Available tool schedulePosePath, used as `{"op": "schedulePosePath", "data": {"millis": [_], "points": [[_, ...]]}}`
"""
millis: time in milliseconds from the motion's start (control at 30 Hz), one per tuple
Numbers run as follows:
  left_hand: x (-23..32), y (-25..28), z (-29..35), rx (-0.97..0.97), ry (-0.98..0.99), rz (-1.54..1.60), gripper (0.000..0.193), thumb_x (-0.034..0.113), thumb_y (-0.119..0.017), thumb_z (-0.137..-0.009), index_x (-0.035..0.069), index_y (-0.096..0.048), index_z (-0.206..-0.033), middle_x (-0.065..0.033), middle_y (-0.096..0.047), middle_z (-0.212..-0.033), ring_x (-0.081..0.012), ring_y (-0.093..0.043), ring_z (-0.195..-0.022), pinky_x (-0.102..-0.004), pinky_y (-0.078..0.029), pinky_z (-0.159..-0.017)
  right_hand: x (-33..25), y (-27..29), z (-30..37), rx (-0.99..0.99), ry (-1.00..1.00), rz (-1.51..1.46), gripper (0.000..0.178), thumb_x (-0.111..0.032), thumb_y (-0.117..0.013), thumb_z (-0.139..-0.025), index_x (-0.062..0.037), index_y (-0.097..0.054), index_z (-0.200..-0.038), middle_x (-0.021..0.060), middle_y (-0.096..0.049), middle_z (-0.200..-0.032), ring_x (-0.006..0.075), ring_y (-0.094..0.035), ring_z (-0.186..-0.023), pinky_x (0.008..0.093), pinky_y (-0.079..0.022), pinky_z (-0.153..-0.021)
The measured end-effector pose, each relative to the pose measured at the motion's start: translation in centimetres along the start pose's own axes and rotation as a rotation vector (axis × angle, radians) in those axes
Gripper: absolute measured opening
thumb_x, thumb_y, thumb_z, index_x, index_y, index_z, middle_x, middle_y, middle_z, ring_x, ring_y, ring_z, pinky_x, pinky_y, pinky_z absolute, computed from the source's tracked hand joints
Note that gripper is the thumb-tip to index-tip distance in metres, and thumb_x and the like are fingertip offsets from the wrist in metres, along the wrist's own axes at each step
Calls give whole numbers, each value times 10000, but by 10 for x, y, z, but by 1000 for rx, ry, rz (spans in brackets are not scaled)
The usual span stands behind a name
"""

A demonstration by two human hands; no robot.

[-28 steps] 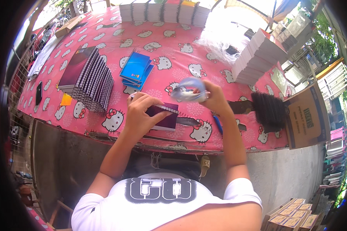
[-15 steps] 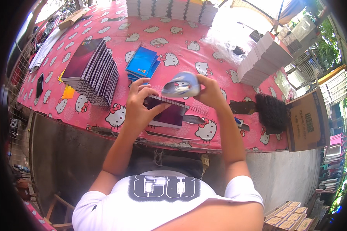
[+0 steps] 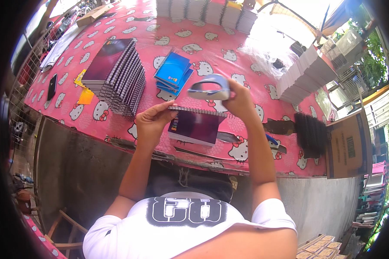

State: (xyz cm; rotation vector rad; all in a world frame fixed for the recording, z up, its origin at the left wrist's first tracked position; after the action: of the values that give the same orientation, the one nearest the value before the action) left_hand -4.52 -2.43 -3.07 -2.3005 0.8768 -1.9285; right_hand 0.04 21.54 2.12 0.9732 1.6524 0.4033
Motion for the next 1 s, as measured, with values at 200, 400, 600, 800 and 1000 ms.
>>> {"op": "schedulePosePath", "data": {"millis": [200,400,600,800,1000], "points": [[23,-24,-10,-119,-208,41,258,-101,-728,-762,-22,-639,-991,-113,-689,-946,-150,-658,-904,-252,-557,-778,99,45,63,68,-29,452,581,-154,-765,-700,-31,-558,-1229,217,-532,-1259,390,-529,-1150,431,-456,-940],[83,-67,55,-339,-735,-530,306,-78,-752,-723,-1,-673,-1009,-124,-692,-966,-198,-671,-898,-251,-566,-730,83,60,177,65,-147,516,636,-299,-729,-791,-22,-482,-1308,220,-464,-1326,385,-416,-1256,466,-357,-1025],[33,-62,49,-163,-410,-504,286,-25,-802,-688,3,-685,-948,-111,-680,-1022,-173,-671,-828,-263,-568,-683,88,59,183,203,-258,734,458,-300,-620,-876,-26,-530,-1231,173,-531,-1150,348,-487,-1071,477,-387,-899],[35,-67,54,-205,-504,-543,255,-150,-704,-716,-10,-693,-928,-140,-690,-983,-185,-638,-908,-290,-604,-716,40,40,168,117,-360,-3,354,-228,-621,-889,-19,-585,-1172,174,-568,-1113,332,-559,-1030,414,-452,-869],[43,-65,53,-98,-514,-488,259,-79,-750,-679,22,-705,-913,-111,-709,-926,-214,-652,-814,-289,-536,-646,-85,-4,151,101,51,-53,370,-169,-673,-853,-15,-581,-1177,177,-563,-1097,309,-589,-986,372,-484,-821]]}}
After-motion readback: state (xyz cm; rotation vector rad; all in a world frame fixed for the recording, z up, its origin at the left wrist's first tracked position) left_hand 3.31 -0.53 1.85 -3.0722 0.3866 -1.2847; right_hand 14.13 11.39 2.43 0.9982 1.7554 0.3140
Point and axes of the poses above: each hand's wrist, its own z-axis away from the middle knuckle, its own y-axis out of the back of the hand, x = y × z, the point moved 10 cm from there along -z, towards the middle knuckle
